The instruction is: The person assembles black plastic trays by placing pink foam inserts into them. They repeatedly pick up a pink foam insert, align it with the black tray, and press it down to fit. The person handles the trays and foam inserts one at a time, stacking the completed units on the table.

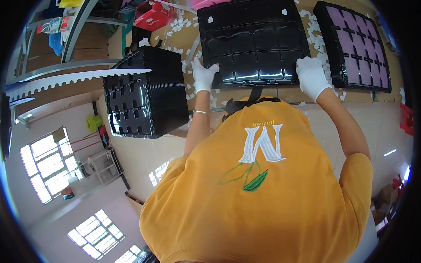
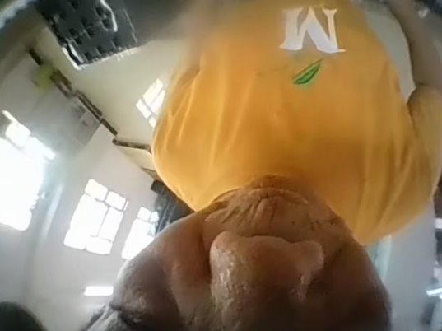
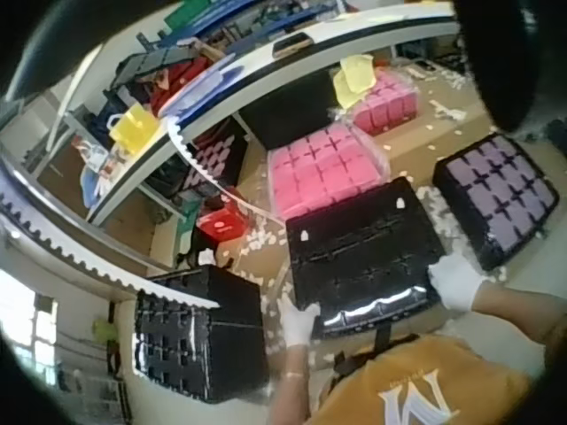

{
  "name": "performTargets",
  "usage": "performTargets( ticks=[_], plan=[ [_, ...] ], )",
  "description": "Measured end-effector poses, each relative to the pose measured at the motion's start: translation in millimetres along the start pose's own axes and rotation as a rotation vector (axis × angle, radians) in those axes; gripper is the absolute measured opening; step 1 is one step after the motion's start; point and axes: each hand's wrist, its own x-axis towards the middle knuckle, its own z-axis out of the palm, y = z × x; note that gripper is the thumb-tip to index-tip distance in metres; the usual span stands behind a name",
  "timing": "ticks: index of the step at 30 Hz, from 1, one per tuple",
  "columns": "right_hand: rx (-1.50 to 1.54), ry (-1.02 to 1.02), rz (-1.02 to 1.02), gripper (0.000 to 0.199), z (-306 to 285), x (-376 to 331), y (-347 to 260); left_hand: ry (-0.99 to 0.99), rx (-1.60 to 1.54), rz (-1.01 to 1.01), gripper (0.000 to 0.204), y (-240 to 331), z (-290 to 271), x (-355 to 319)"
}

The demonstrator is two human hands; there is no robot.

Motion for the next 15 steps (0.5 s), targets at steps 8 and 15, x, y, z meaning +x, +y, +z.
performTargets(
  ticks=[8,15],
  plan=[
    [0.52,0.052,0.207,0.014,-3.4,-3.2,27.0,0.293,0.341,0.448,0.07,18.9,-10.6,-9.7],
    [0.399,0.233,0.133,0.012,22.8,11.3,37.1,0.075,0.595,0.692,0.02,15.1,-21.7,-7.0]
  ],
)
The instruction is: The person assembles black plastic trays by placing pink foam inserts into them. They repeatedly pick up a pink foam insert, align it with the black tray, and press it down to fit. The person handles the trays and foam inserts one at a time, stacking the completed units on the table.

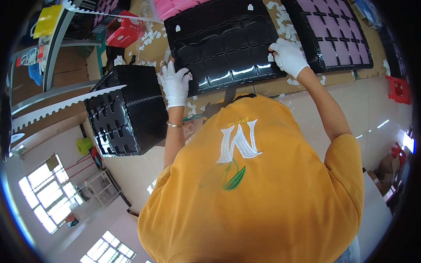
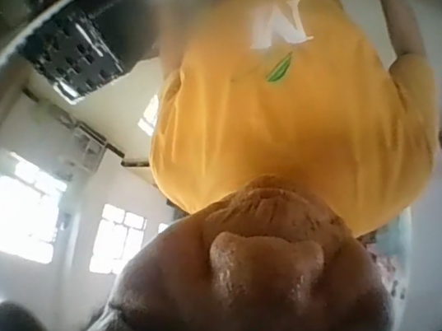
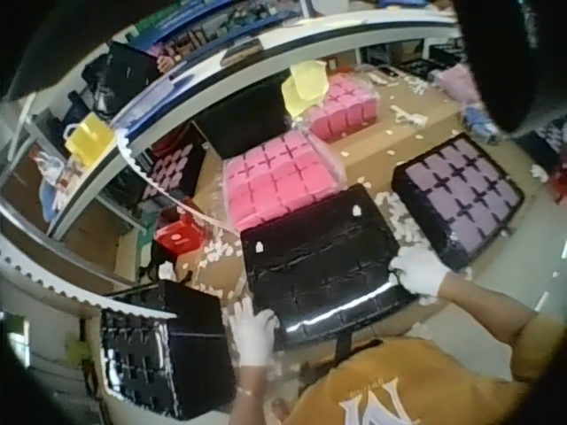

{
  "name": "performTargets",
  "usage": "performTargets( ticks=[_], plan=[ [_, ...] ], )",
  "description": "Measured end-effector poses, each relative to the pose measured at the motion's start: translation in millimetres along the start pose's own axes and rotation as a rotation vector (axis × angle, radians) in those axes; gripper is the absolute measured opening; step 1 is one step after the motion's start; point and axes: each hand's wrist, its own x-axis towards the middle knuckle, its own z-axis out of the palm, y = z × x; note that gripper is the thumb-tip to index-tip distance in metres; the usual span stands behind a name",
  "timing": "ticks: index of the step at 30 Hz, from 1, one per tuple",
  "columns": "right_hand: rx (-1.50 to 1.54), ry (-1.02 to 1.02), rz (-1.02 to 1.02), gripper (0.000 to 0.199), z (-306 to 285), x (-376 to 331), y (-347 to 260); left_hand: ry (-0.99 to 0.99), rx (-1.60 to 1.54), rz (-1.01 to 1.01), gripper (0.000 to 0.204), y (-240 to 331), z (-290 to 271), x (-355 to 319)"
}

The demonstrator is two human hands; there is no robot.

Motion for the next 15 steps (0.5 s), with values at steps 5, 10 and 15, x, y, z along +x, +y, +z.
performTargets(
  ticks=[5,10,15],
  plan=[
    [-0.12,-0.085,-0.041,0.011,-7.4,3.4,-8.9,-0.008,-0.014,0.028,0.014,-3.1,2.8,0.7],
    [0.048,-0.155,-0.046,0.01,-16.2,1.9,-7.2,-0.024,-0.007,0.039,0.015,-3.2,1.9,-3.5],
    [-0.203,0.007,-0.117,0.008,-12.4,-6.7,-14.9,0.004,0.076,0.075,0.015,5.0,1.7,-5.8]
  ],
)
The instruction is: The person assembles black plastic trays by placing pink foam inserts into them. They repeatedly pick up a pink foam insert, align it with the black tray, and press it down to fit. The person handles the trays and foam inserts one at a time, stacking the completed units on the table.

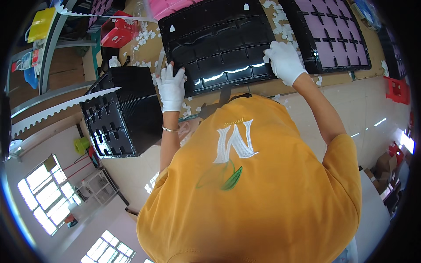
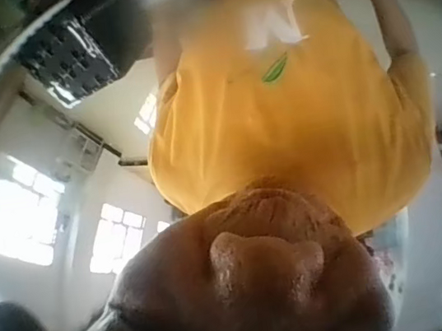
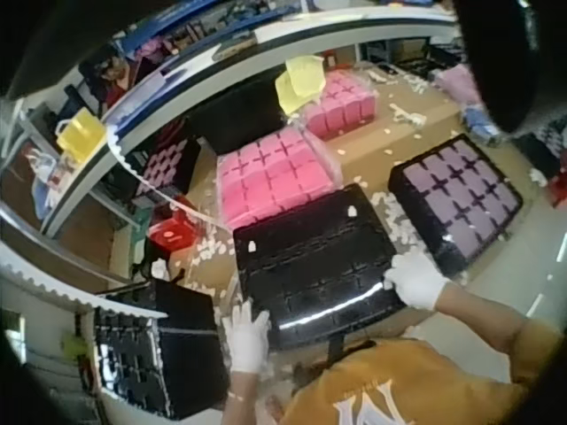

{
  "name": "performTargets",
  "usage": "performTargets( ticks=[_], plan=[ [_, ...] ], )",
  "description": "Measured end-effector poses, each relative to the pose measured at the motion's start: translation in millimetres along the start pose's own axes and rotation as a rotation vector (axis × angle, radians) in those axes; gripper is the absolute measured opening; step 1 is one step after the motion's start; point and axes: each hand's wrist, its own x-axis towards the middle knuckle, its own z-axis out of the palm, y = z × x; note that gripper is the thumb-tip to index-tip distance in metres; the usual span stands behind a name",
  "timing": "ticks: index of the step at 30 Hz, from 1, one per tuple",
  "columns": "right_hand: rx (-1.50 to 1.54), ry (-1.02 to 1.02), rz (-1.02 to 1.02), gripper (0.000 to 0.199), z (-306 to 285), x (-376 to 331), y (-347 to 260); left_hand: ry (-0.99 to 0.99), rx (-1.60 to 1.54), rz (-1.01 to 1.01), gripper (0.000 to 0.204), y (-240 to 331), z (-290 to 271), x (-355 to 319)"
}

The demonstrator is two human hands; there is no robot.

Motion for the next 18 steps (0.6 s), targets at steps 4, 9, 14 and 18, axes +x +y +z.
performTargets(
  ticks=[4,9,14,18],
  plan=[
    [0.077,-0.048,0.031,0.004,-5.2,1.4,-7.8,-0.004,-0.02,0.02,0.012,-0.8,-2.6,-5.8],
    [0.13,-0.096,0.05,0.006,6.3,7.4,1.2,-0.014,-0.085,-0.008,0.011,-7.7,1.1,-0.5],
    [0.007,-0.15,0.04,0.007,7.1,16.3,-1.5,-0.027,-0.113,0.018,0.012,-9.0,-1.5,8.8],
    [-0.018,-0.049,-0.058,0.005,5.5,10.0,-5.9,0.063,-0.114,0.052,0.013,-6.4,-2.5,8.3]
  ],
)
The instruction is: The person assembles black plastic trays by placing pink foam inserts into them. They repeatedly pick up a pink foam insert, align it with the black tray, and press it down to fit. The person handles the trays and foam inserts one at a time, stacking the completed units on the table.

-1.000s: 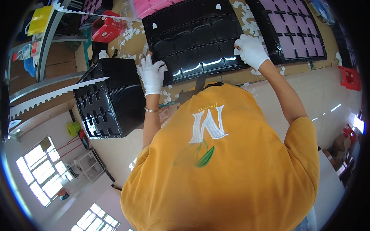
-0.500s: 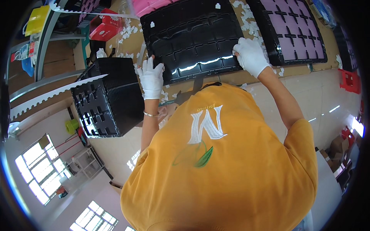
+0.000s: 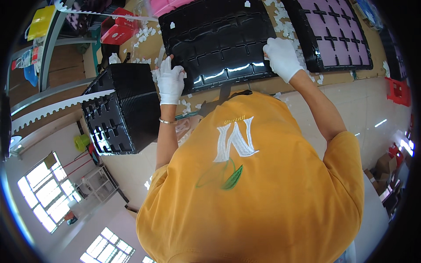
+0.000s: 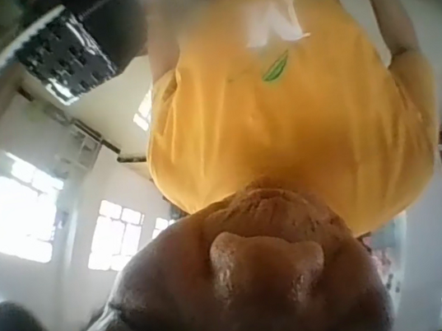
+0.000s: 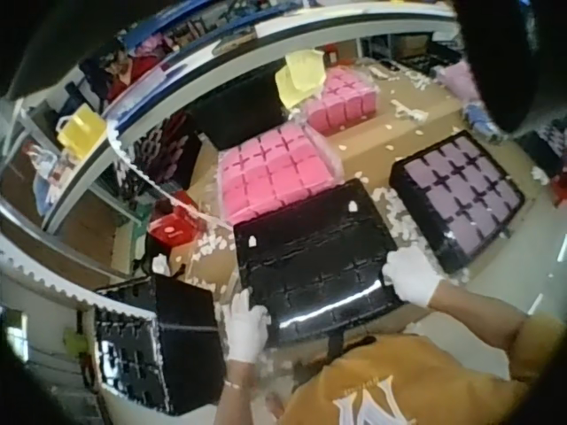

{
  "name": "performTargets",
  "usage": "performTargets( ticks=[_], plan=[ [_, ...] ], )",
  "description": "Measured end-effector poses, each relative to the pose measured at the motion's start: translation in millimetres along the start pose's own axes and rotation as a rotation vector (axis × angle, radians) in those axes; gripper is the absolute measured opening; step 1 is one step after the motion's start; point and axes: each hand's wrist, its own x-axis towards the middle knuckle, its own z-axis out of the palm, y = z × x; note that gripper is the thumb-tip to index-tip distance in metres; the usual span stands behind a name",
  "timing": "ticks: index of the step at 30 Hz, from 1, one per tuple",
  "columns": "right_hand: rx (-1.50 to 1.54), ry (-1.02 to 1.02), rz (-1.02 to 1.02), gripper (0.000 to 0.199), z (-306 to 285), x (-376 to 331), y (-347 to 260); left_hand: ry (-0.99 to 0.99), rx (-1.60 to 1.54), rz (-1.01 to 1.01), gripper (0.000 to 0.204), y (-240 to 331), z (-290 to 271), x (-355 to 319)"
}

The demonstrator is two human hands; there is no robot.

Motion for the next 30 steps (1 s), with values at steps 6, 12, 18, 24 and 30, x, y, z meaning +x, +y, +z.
performTargets(
  ticks=[6,12,18,24,30],
  plan=[
    [0.219,0.068,-0.133,0.017,-29.3,-79.6,-26.9,0.113,-0.016,0.006,0.012,9.4,1.0,-25.0],
    [0.05,0.034,0.159,0.021,-6.3,-78.5,40.0,0.12,-0.076,-0.066,0.012,11.8,5.1,-21.0],
    [0.481,0.334,0.13,0.026,-30.5,-4.1,39.3,0.066,-0.053,-0.092,0.015,18.1,-38.4,-62.9],
    [0.417,0.354,0.174,0.025,-16.0,60.7,78.7,0.027,-0.14,-0.413,0.013,-11.3,-41.4,-113.6],
    [0.673,0.272,0.153,0.025,-5.2,112.6,72.2,0.164,-0.391,-0.279,0.009,-3.0,-52.1,-59.2]
  ],
)
